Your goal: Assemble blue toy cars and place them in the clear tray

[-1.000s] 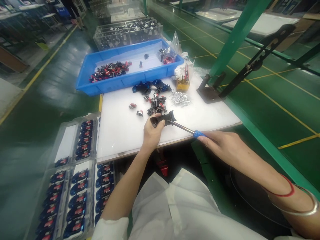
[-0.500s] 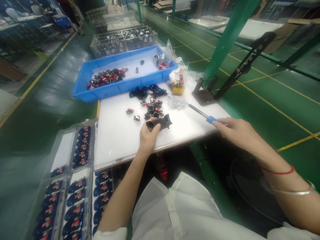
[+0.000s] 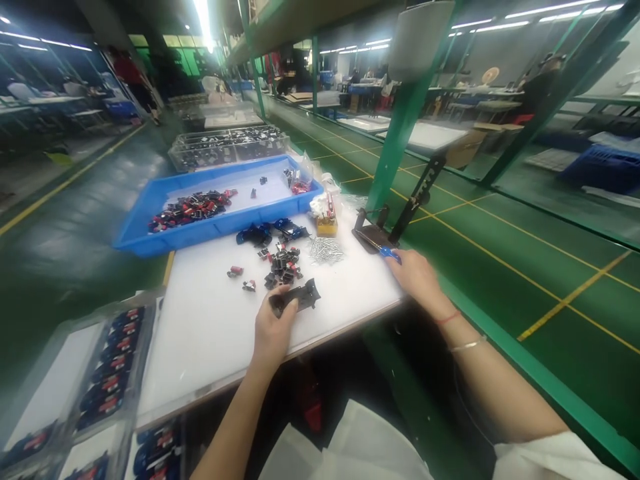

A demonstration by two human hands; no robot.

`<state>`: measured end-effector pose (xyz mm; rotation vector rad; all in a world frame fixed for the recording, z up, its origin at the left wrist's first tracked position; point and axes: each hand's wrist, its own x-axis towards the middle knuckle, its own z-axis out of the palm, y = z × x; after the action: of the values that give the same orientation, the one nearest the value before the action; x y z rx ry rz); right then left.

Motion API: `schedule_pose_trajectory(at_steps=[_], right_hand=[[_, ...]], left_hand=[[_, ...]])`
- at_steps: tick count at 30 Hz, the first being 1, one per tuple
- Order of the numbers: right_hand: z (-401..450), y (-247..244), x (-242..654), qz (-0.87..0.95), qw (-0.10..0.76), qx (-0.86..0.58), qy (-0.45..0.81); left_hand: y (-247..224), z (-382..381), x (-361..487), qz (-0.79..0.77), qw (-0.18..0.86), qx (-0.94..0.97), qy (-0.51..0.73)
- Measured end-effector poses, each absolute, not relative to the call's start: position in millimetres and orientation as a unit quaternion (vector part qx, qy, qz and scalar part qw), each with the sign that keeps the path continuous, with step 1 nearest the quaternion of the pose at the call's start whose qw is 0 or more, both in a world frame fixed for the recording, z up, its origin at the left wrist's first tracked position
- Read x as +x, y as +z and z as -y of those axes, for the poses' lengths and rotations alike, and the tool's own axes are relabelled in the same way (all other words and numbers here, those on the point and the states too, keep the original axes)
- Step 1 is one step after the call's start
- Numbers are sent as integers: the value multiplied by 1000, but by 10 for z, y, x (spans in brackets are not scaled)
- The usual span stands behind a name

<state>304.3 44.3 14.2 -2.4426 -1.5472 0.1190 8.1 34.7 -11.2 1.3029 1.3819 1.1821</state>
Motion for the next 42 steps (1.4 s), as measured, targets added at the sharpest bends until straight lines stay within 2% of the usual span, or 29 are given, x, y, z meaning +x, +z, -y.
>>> schedule_pose_trajectory(at_steps=[7,21,24,26,28,30,33,37,42], right_hand=[[-320,137,3169,520,118,-845,39],[-640,-60,3108,522,190,-828,-73],[-524,-17,3053,547,255,-794,-73],[-408,31,2939,582,328,-743,38],[-277,82,2754,599,369,-668,243],[-157,124,2536,584,370,-580,431],[-39,150,2259,531,359,-489,592],[-3,154,2091,462,378,-437,673],[-27,181,1992,458,433,-439,640]], left_hand=[[-71,-330,99,-552,444,521,475],[-103,-246,90,-532,399,580,470],[-116,-185,123,-509,358,618,481],[-133,-127,159,-474,315,662,488],[-152,-64,187,-426,254,719,487],[-160,-7,192,-372,175,774,482],[-125,47,136,-300,78,828,467],[-33,75,-17,-241,46,866,435],[-27,108,-220,-291,56,866,402]])
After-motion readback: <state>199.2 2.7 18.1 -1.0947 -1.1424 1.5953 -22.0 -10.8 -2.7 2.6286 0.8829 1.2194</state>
